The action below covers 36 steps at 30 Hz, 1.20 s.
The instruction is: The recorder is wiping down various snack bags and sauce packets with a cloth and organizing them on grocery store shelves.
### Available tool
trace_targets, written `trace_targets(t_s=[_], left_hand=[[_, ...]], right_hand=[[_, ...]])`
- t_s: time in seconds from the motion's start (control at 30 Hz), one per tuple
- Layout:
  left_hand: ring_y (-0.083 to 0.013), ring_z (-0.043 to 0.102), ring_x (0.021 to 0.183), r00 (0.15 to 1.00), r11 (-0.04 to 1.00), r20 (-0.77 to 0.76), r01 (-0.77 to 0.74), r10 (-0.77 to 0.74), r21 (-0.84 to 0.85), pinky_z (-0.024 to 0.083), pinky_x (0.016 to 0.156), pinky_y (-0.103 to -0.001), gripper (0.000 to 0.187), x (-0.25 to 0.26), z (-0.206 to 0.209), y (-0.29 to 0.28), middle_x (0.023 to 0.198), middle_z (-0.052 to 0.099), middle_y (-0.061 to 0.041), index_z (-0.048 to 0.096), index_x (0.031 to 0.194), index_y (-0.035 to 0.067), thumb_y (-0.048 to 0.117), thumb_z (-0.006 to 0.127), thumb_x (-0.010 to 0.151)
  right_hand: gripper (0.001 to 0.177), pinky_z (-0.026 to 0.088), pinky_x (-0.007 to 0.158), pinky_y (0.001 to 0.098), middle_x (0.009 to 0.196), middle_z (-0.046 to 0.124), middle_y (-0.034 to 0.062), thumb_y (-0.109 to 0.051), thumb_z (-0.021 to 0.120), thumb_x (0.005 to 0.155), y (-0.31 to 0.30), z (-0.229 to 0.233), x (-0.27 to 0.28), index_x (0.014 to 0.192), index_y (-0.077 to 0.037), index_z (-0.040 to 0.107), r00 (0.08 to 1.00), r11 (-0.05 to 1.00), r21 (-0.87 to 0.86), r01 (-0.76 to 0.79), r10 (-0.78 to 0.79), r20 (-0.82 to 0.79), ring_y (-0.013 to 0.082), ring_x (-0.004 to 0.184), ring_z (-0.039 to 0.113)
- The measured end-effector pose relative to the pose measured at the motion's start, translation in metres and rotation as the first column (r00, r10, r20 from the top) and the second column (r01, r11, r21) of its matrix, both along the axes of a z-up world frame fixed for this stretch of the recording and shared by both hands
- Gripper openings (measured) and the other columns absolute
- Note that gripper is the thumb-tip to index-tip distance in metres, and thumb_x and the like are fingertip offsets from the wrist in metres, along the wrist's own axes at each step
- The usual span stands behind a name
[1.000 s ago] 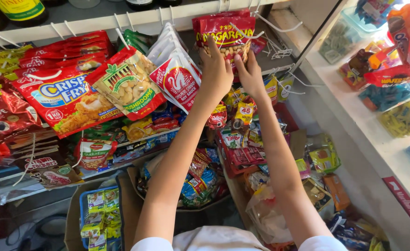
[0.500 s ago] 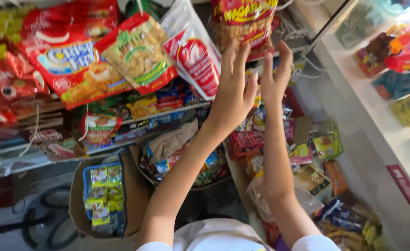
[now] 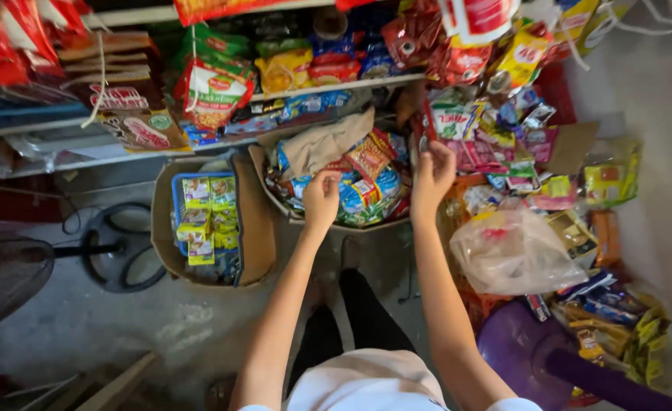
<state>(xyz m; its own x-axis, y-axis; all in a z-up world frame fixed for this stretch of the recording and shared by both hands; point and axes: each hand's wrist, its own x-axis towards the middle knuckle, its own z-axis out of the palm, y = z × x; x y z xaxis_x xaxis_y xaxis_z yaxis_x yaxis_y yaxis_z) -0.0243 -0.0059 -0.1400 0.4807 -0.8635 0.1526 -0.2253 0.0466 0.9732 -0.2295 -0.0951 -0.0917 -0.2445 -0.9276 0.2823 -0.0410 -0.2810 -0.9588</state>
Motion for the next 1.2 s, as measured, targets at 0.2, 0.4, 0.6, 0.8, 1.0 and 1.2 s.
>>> trace_targets(t_s=[0.2,0.4,0.6,0.8,1.0,1.2], left_hand=[[-0.0260,0.073,0.073,0.997,0.985,0.051,-0.057,0.049,0.164,0.055,0.067,-0.037,0.012,-0.006,-0.146,-0.015,0.080,0.074,-0.014,0.074,0.094,0.003,0.014,0.071,0.091],[-0.0296,0.075,0.079,1.000,0.928,0.010,0.012,-0.016,0.372,0.058,0.074,-0.040,0.014,-0.014,-0.258,-0.072,0.082,0.074,-0.016,0.075,0.092,0.005,0.019,0.072,0.088],[-0.0407,0.068,0.105,0.978,0.983,0.200,0.017,-0.055,0.184,0.054,0.093,-0.049,0.027,-0.035,-0.325,-0.155,0.106,0.072,-0.022,0.065,0.111,-0.001,0.013,0.067,0.088],[-0.0528,0.061,0.096,0.900,0.999,0.433,0.045,-0.045,0.011,0.051,0.084,-0.058,0.069,-0.053,-0.370,-0.206,0.106,0.064,-0.036,0.057,0.121,-0.015,0.022,0.080,0.068],[-0.0408,0.069,0.097,0.933,0.817,0.186,0.160,-0.309,0.554,0.054,0.085,-0.052,0.053,-0.038,-0.381,-0.195,0.102,0.074,-0.022,0.075,0.106,0.001,0.053,0.074,0.096],[-0.0159,0.073,0.092,0.654,0.906,-0.735,0.401,-0.179,0.137,0.060,0.077,-0.034,0.047,0.024,-0.371,-0.131,0.108,0.076,-0.004,0.068,0.118,0.011,0.017,0.082,0.074]], right_hand=[[0.012,0.054,0.082,0.0303,0.095,0.068,0.0055,-0.005,0.066,0.095,-0.009,-0.136,0.026,0.107,-0.003,0.065,0.977,0.994,0.097,-0.041,0.060,-0.206,0.0147,0.087,0.064],[0.023,0.054,0.078,0.0366,0.094,0.072,0.0135,-0.013,0.072,0.089,-0.067,-0.339,0.016,0.105,0.002,0.064,0.969,0.880,0.475,0.001,0.116,-0.217,0.0227,0.086,0.069],[0.023,0.054,0.066,0.0411,0.086,0.072,0.0146,-0.008,0.074,0.077,-0.115,-0.511,-0.031,0.097,0.002,0.068,0.760,0.977,-0.061,0.202,-0.196,-0.619,0.0285,0.074,0.069],[0.024,0.044,0.051,0.0427,0.071,0.065,0.0133,-0.019,0.068,0.098,-0.131,-0.474,-0.016,0.093,0.004,0.061,0.997,0.790,0.613,-0.016,0.062,-0.054,0.0267,0.055,0.056],[0.019,0.050,0.060,0.0353,0.081,0.069,0.0073,-0.013,0.079,0.085,-0.132,-0.453,-0.014,0.092,0.002,0.069,0.933,0.955,0.262,-0.136,0.212,-0.291,0.0128,0.071,0.059],[0.026,0.056,0.078,0.0366,0.084,0.077,0.0171,-0.028,0.071,0.107,-0.138,-0.389,0.044,0.098,-0.006,0.079,0.699,0.918,0.390,-0.064,0.320,-0.639,0.0215,0.075,0.077]])
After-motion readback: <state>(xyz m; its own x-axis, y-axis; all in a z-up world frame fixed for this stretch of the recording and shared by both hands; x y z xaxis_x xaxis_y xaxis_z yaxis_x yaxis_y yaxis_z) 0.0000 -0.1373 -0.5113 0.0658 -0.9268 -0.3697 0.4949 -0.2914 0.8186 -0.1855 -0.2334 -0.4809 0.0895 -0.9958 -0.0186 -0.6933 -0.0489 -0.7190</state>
